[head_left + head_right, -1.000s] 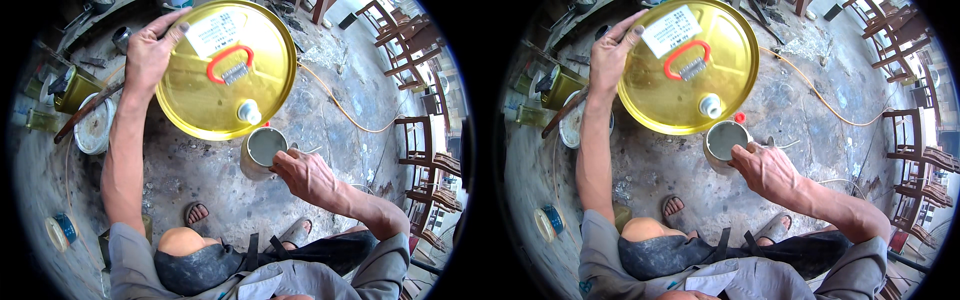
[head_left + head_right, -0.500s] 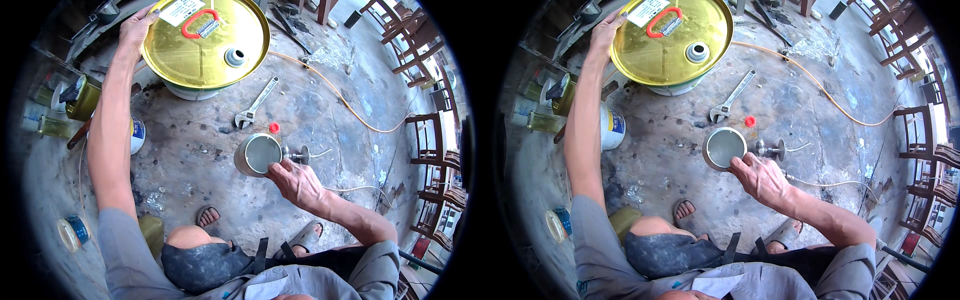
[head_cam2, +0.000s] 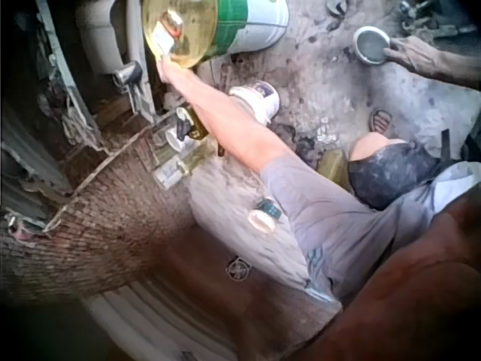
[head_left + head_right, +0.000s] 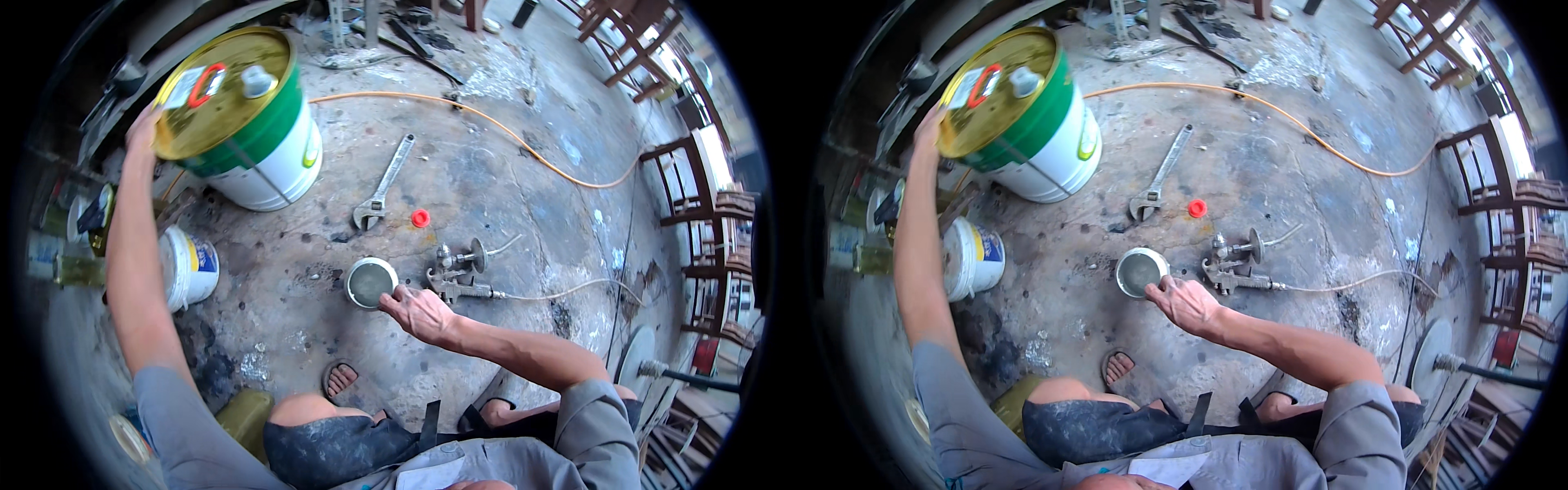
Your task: The person uses a spray gun to apply finish to wooden chairs and a round table in a workshop. They refill the spray gun's container from a large paint can and test the spray on the floor before continuing.
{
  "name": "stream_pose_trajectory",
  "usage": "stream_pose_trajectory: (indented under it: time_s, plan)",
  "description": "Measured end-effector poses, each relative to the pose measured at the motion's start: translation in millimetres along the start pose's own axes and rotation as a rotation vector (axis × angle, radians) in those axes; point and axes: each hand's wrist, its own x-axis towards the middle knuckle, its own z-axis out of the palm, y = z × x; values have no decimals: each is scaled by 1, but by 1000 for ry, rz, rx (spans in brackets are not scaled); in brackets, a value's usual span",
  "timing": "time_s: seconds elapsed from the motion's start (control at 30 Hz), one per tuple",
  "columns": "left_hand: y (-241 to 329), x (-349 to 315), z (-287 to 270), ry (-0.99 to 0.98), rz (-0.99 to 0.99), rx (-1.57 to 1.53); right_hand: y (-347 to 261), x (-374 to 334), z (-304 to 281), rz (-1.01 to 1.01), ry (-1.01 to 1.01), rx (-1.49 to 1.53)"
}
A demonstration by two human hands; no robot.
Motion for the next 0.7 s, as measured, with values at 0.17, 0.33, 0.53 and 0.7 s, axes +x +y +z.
stream_pose_trajectory:
  time_s: [0.17,0.33,0.53,0.7]
  plan:
    - [-22,-19,35,0,6,86,17,-20,5,-8,-44,-50]
    - [2,-47,41,151,119,443,18,-33,2,-78,-66,2]
    - [29,-249,137,123,888,551,56,-105,1,157,-94,-56]
    - [-35,-455,146,-154,878,746,119,-139,37,157,-79,-534]
